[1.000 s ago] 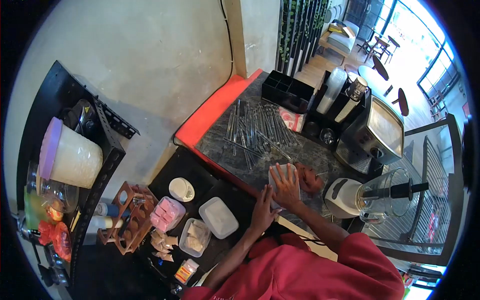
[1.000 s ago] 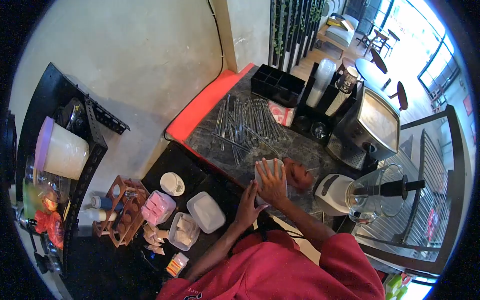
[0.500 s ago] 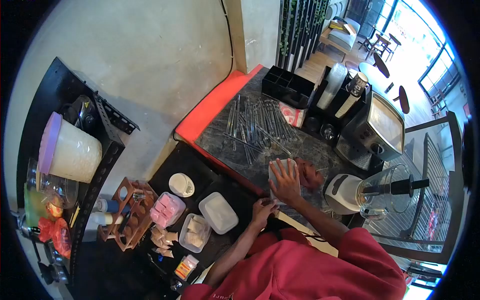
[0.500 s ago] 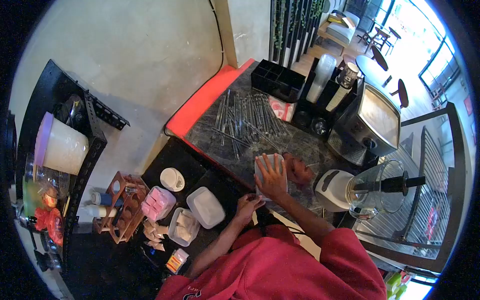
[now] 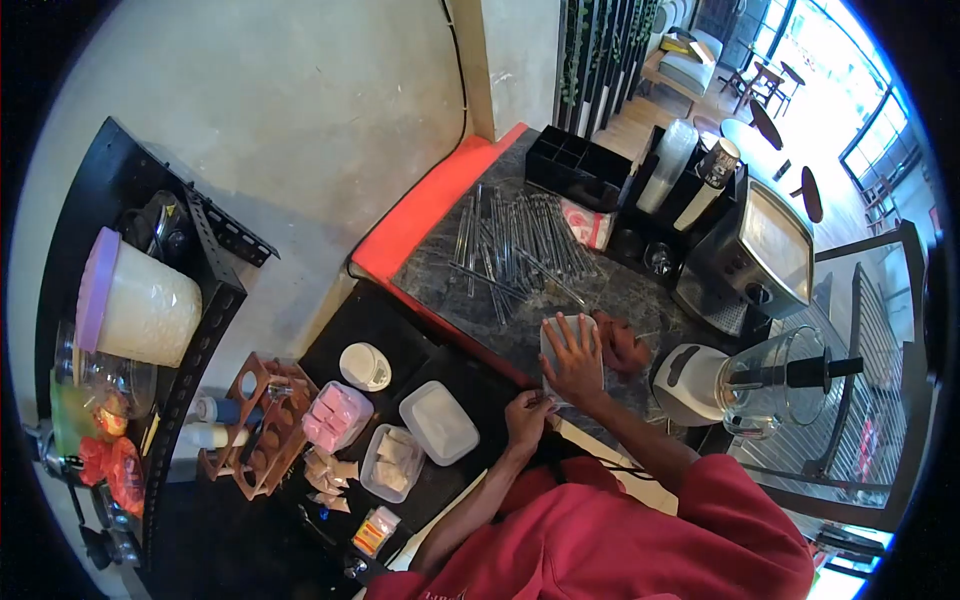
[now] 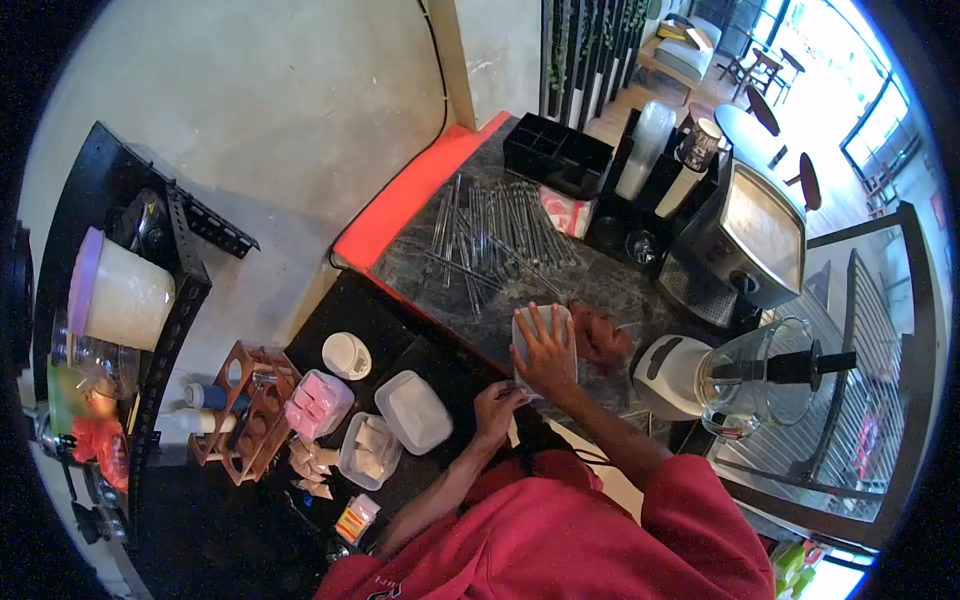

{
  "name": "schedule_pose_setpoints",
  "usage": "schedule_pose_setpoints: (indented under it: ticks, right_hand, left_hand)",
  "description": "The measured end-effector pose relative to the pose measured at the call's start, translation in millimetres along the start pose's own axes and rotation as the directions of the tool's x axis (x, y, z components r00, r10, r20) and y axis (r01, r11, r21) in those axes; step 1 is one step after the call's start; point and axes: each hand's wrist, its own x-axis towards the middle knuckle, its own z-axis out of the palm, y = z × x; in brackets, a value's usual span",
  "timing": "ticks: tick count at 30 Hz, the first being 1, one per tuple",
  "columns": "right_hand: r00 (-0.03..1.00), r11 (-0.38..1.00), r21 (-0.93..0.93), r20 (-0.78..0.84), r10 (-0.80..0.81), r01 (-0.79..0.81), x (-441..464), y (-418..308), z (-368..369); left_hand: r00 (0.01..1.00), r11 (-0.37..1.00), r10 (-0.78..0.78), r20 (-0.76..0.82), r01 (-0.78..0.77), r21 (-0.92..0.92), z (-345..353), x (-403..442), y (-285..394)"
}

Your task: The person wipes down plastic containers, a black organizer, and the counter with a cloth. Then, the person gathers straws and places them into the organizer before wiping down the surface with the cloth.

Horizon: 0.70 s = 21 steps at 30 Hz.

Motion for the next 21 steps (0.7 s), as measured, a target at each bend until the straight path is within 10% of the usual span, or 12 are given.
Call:
schedule_pose_setpoints:
  ticks: [16,21]
  right_hand:
    - [1.0,1.0,-0.001,-0.015,-0.002,0.002,0.1,2.1,2.8]
    - [1.0,1.0,-0.011,-0.014,0.0,0.0,0.0,0.2,5.7]
  left_hand:
    - [0.98,0.989,-0.077,0.182,0.051,0.142,-20.5,-3.5,17.7]
    - [0.98,0.974,-0.144,0.138,0.165,-0.158,-19.8,1.3,-1.0]
